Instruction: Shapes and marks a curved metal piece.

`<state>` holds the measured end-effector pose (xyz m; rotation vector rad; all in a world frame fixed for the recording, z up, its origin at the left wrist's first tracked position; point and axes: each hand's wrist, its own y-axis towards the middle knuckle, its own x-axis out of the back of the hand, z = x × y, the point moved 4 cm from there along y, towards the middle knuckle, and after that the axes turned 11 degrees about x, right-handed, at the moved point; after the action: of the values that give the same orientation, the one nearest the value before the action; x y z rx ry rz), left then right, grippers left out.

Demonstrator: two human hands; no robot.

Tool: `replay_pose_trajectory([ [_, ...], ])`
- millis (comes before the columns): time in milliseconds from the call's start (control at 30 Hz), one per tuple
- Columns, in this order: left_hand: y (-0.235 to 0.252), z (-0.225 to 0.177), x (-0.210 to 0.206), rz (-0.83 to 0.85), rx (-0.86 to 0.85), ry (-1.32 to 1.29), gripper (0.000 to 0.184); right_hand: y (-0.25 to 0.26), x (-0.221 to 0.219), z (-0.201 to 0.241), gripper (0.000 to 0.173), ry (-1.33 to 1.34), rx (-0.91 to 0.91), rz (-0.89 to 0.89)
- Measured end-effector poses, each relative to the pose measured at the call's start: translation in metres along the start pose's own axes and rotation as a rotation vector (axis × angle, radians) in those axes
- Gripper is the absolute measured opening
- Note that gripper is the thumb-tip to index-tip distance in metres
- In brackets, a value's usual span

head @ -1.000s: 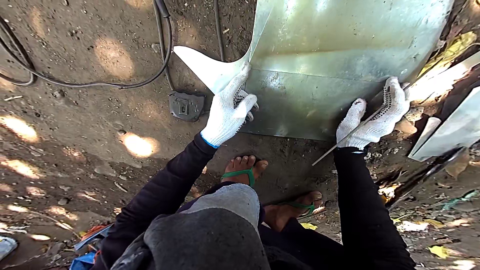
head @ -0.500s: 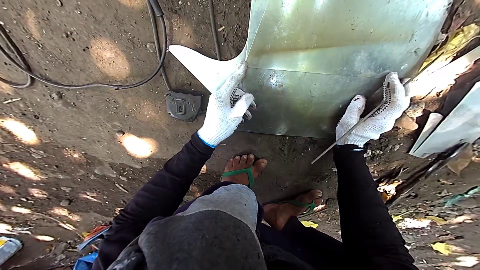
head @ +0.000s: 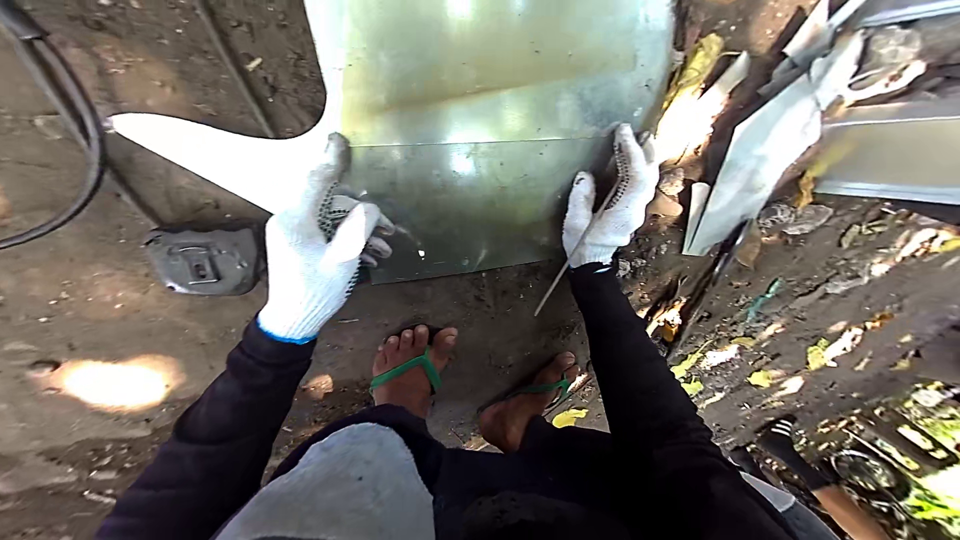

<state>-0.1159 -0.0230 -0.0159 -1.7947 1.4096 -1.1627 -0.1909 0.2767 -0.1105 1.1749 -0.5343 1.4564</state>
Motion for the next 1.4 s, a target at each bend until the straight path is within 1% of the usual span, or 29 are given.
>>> replay_pose_trajectory([
  [100,-0.001,-0.002,-0.002,-0.049,-0.077,-0.048,0.031,0.0,0.0,-0.001,0.056,0.005,0.015,0.004],
  [267,-0.006,-0.007,-0.007,-0.094,-0.149,-0.078,0.029,-0.002,-0.002,-0.004,0.053,-0.006,0.018,-0.014],
  [433,-0.008,-0.011,-0.009,-0.124,-0.149,-0.067,0.024,-0.003,-0.003,-0.003,0.05,-0.003,0.02,-0.029],
  [533,-0.01,-0.01,-0.007,-0.125,-0.168,-0.048,0.026,-0.003,-0.004,-0.001,0.05,0.0,0.012,-0.013],
  [600,-0.007,-0.009,-0.007,-0.111,-0.135,-0.023,0.026,-0.003,-0.003,-0.002,0.05,-0.004,0.02,-0.025],
  [633,-0.001,-0.003,-0.006,-0.086,-0.139,-0.023,0.029,-0.002,0.0,-0.002,0.05,0.0,0.024,-0.02],
  [667,0.012,0.014,-0.002,-0.047,-0.183,-0.041,0.036,-0.001,0.001,-0.001,0.05,0.003,0.03,-0.009],
  [700,0.032,0.04,0.006,-0.018,-0.265,-0.078,0.051,0.0,0.0,0.001,0.05,0.008,0.035,-0.004],
  [733,0.046,0.059,0.011,0.005,-0.305,-0.096,0.059,0.0,-0.001,0.004,0.05,0.013,0.037,0.002],
  [767,0.053,0.068,0.014,0.015,-0.322,-0.1,0.062,0.0,-0.002,0.005,0.05,0.014,0.04,0.001],
  [867,0.059,0.072,0.016,0.048,-0.331,-0.117,0.062,-0.003,0.0,0.007,0.049,-0.015,-0.008,0.03],
  [1000,0.059,0.072,0.017,0.127,-0.332,-0.246,0.064,-0.001,0.002,0.009,0.049,-0.033,-0.024,0.029],
  [1133,0.057,0.08,0.011,0.051,-0.365,-0.365,0.06,-0.002,0.002,0.011,0.047,-0.06,0.001,0.017],
  [1233,0.057,0.079,0.008,0.029,-0.379,-0.332,0.062,0.0,0.005,0.01,0.046,-0.045,0.017,-0.002],
  [1400,0.058,0.076,0.006,0.047,-0.357,-0.255,0.056,-0.003,0.005,0.008,0.048,-0.06,-0.003,0.015],
])
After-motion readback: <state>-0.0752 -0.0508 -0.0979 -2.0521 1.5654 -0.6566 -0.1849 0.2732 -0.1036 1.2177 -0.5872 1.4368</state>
